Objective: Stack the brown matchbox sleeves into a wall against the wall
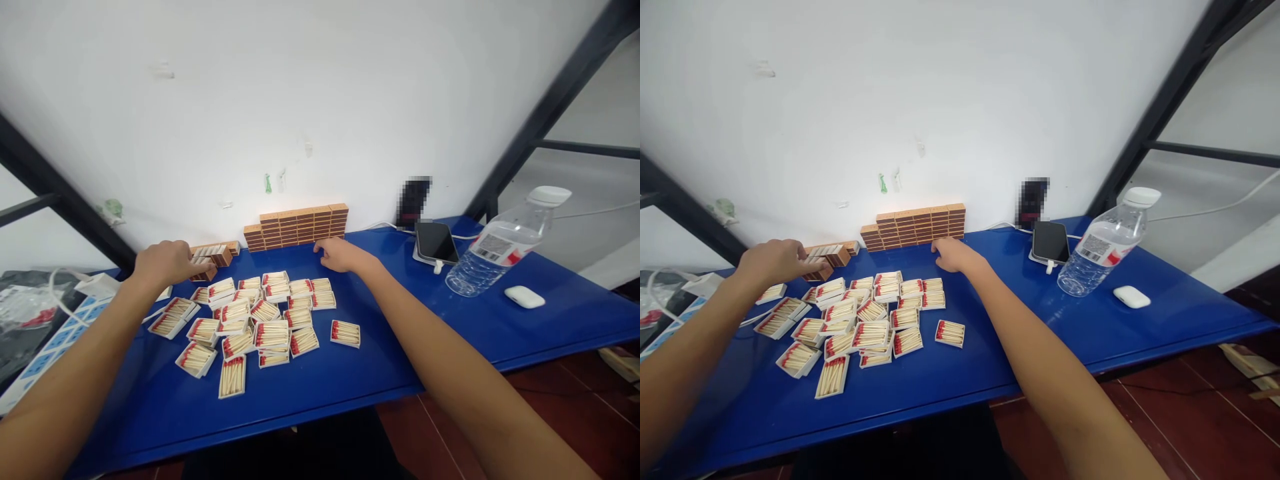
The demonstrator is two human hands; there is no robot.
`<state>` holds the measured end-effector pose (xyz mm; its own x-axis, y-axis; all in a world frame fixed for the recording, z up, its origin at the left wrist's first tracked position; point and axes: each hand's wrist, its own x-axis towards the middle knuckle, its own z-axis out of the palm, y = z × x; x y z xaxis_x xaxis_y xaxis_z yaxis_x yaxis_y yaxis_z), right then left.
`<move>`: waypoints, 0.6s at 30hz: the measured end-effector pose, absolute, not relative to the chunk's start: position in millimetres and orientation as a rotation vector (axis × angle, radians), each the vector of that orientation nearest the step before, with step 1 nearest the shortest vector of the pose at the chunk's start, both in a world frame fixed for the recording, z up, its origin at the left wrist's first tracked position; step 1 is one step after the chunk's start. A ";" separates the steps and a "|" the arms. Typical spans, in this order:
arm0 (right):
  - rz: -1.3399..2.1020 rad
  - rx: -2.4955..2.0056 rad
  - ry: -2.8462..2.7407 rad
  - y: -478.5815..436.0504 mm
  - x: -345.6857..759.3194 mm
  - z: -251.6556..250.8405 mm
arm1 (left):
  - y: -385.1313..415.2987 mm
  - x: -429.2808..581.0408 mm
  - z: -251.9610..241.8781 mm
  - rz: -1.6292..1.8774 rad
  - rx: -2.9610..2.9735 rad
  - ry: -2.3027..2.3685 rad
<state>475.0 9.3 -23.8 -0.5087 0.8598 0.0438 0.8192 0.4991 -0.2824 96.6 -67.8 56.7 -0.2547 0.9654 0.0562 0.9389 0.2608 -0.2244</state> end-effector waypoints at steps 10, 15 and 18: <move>0.322 -1.441 -2.574 8.4 475.2 -23.2 | -71.1 87.9 49.5 0.201 -1.792 -2.377; 0.326 -1.439 -2.578 7.9 474.9 -22.6 | -69.3 85.0 46.9 0.189 -1.797 -2.390; 0.323 -1.434 -2.578 8.1 474.9 -22.9 | -69.2 84.3 45.8 0.194 -1.794 -2.392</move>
